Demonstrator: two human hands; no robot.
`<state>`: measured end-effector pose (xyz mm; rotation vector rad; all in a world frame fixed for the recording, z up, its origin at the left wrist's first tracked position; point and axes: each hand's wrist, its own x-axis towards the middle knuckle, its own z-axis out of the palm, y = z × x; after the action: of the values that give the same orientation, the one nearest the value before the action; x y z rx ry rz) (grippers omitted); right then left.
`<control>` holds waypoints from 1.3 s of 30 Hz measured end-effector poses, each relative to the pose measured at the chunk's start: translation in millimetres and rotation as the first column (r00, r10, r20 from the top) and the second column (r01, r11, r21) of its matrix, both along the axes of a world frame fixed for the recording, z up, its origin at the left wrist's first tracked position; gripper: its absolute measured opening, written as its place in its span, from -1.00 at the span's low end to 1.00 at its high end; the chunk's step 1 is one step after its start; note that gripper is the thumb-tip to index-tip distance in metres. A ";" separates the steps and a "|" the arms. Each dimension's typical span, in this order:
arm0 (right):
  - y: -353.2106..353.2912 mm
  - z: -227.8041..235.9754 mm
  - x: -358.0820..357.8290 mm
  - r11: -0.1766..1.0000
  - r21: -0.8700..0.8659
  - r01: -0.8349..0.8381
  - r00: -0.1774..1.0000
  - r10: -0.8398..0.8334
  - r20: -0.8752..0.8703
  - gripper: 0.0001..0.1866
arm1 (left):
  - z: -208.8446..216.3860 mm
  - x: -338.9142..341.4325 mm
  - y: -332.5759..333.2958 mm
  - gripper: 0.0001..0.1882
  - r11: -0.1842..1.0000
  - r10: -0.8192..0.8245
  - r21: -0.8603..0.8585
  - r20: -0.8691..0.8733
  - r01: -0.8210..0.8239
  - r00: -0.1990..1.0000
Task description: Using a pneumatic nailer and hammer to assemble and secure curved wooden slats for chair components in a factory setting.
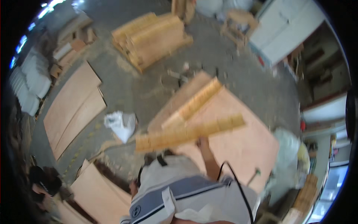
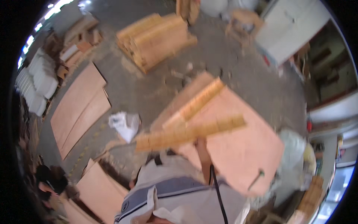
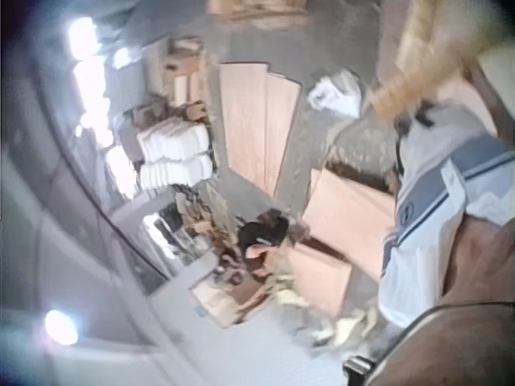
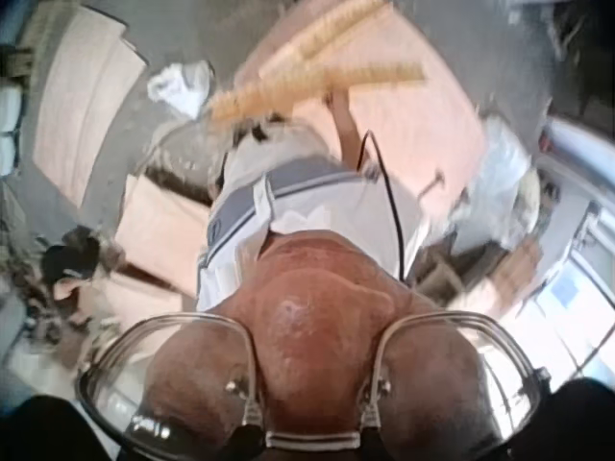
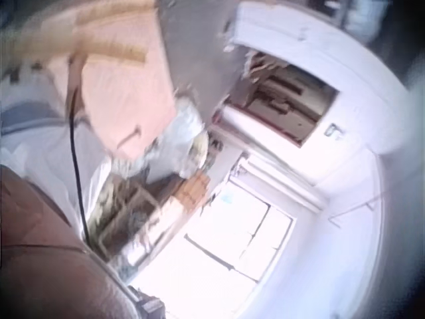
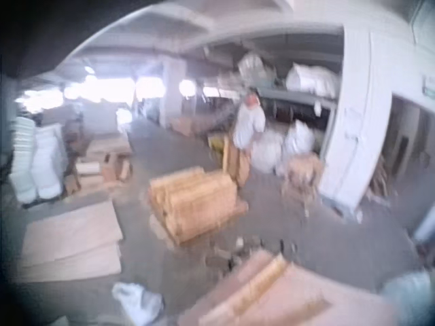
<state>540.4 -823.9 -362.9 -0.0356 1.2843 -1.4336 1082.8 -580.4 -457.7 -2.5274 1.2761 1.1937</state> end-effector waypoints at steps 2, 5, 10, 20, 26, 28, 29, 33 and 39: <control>-14.1 14.2 -36.3 0.994 -0.086 -0.062 0.992 0.052 -0.118 -0.90 | 87.8 38.6 88.8 -0.63 0.968 -0.163 0.196 0.005 0.159 0.987; -59.7 53.5 -32.0 0.955 0.276 0.108 0.988 -0.072 -0.135 -0.79 | 200.8 103.8 171.1 -0.65 0.861 -0.347 0.405 0.026 0.307 0.938; -123.9 49.3 -23.4 0.940 0.340 0.009 0.995 0.027 -0.100 -0.75 | 228.1 124.5 199.1 -0.66 0.839 -0.441 0.393 0.086 0.376 0.894; -135.6 -4.8 -84.9 0.930 0.365 -0.041 0.999 0.034 0.024 -0.60 | 74.1 26.1 7.6 -0.63 0.826 -0.507 -0.305 -0.035 0.474 0.861; -132.4 -56.0 -68.1 0.928 0.290 -0.233 0.959 0.268 -0.087 -0.69 | 35.5 -33.3 26.1 -0.66 0.912 0.138 -0.385 -0.029 -0.139 0.990; -138.0 -102.9 -106.2 0.903 0.180 -0.389 0.915 0.402 -0.041 -0.80 | -2.4 -45.9 38.6 -0.64 0.876 0.302 -0.364 -0.102 -0.318 0.948; -128.0 -75.9 -61.6 0.928 0.168 -0.332 0.921 0.357 -0.157 -0.81 | -0.5 -32.2 45.6 -0.61 0.812 0.407 -0.419 -0.090 -0.406 0.909; -150.7 -121.8 -163.7 0.932 0.088 -0.352 0.920 0.361 -0.154 -0.82 | 63.8 -95.5 -12.8 -0.56 0.700 0.563 -0.292 -0.334 -0.651 0.756; -182.2 -62.1 -145.8 0.929 0.250 -0.272 0.961 0.251 0.114 -0.64 | 188.1 -93.7 -12.6 -0.81 0.242 0.840 0.043 -0.510 -0.969 0.187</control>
<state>394.6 -1006.1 -425.1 0.0276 1.3399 -1.0193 989.1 -593.0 -269.5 -3.4793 -0.4996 1.9199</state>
